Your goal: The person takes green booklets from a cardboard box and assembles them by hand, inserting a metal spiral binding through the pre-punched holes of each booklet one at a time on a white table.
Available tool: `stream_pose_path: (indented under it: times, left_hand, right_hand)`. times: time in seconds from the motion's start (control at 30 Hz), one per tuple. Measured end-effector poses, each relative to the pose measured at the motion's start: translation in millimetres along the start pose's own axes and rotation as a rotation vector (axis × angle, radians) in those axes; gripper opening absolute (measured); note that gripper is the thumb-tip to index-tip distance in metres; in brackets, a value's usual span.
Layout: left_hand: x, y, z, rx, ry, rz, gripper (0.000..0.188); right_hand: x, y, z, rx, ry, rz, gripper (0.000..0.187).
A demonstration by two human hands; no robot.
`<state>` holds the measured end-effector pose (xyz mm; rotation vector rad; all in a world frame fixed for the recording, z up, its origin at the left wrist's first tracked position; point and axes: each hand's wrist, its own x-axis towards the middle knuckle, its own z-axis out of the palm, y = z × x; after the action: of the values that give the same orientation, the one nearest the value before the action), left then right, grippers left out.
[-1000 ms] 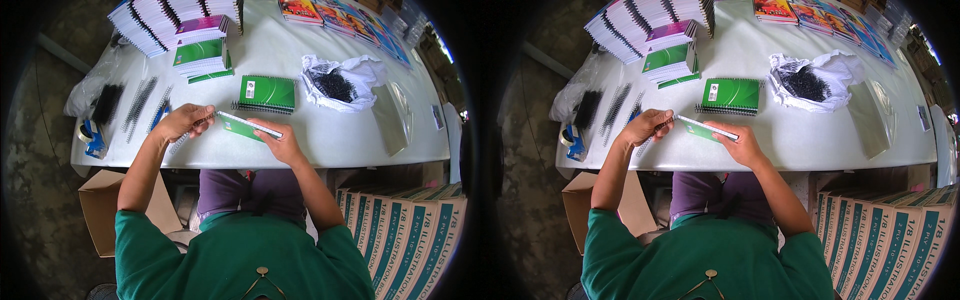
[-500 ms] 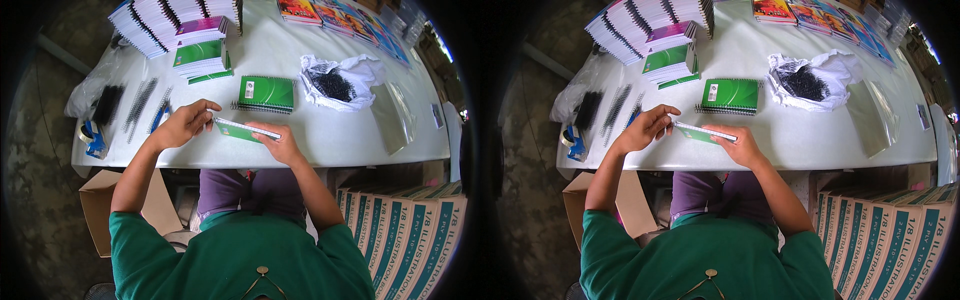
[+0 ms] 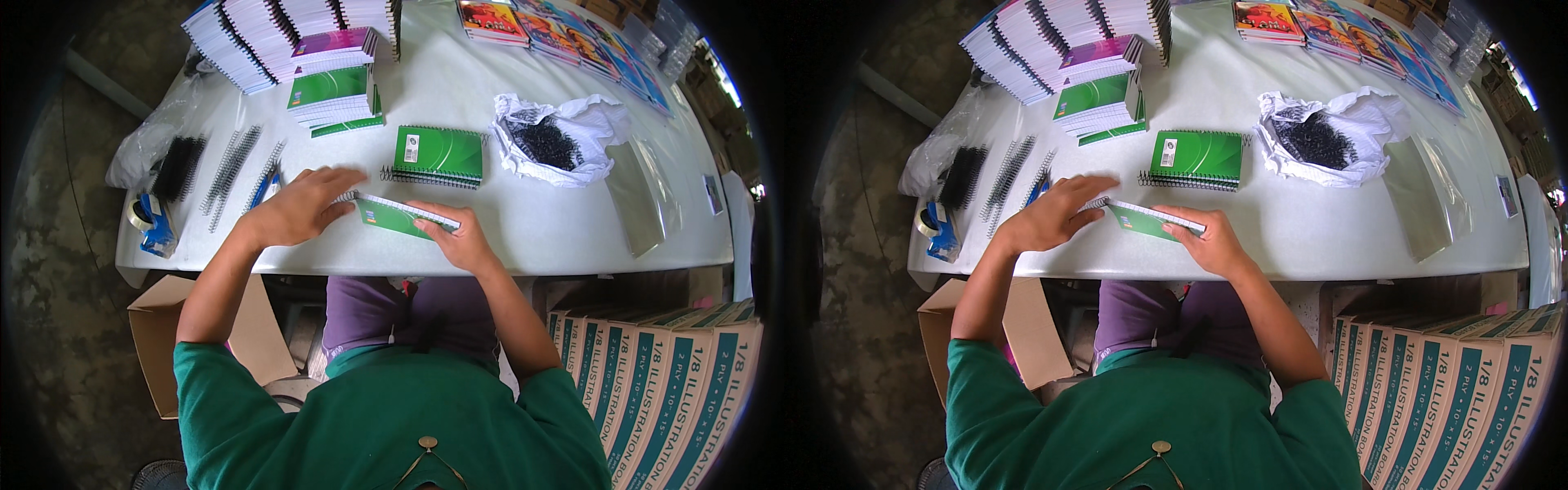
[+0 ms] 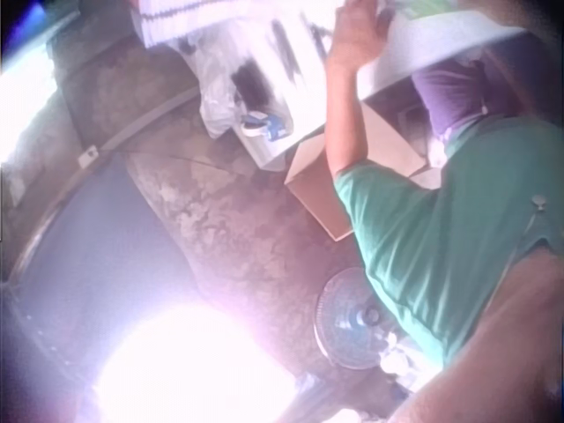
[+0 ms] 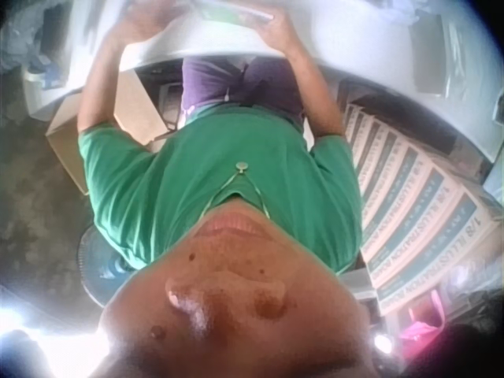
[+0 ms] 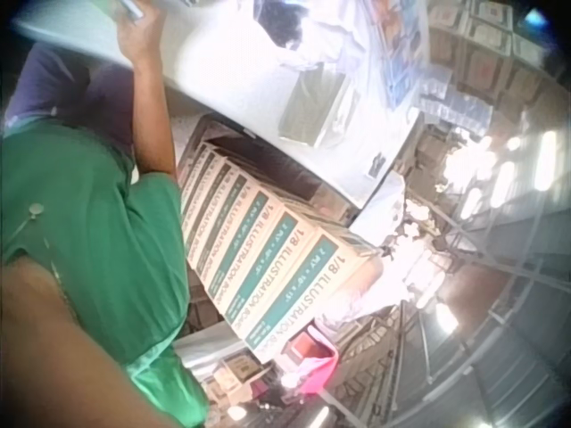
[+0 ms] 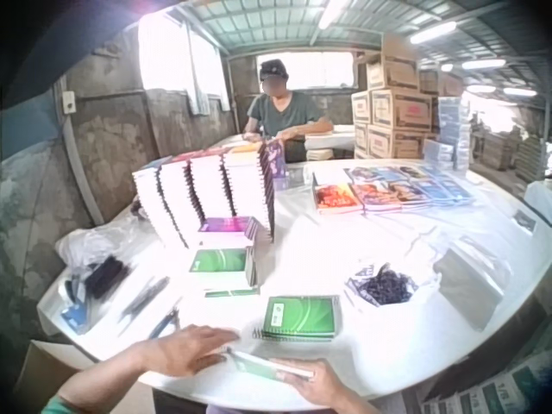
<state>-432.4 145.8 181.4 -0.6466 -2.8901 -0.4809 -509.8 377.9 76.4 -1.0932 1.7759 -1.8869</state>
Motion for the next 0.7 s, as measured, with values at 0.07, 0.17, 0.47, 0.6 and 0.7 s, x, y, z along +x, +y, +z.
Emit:
stream_pose_path:
  times: [0.07, 0.17, 0.47, 0.6, 0.7]
  left_hand:
    - [8.9, 7.2, -12.1, -0.034, -0.273, -0.210, 0.030]
    - [9.1, 22.6, -0.3, 0.255, 0.094, -0.113, 0.024]
    - [-46.0, 14.2, 85.2, 0.479, 0.282, -0.217, 0.106]
    - [-71.5, 15.7, 108.1, 0.596, 0.383, 0.089, 0.109]
    - [-78.7, -45.2, 88.1, 0.650, 0.704, -0.150, 0.114]
  right_hand:
    - [-5.0, -1.0, 4.0, -0.063, 0.018, -0.026, 0.028]
    - [-10.0, -4.1, 11.3, -0.152, 0.037, -0.095, 0.031]
    - [-17.4, -8.8, 34.3, -0.281, 0.106, -0.255, 0.035]
    - [-22.8, 0.7, 37.5, -0.189, 0.143, -0.230, 0.037]
    - [-24.3, -10.2, 49.0, -0.258, 0.109, -0.298, 0.034]
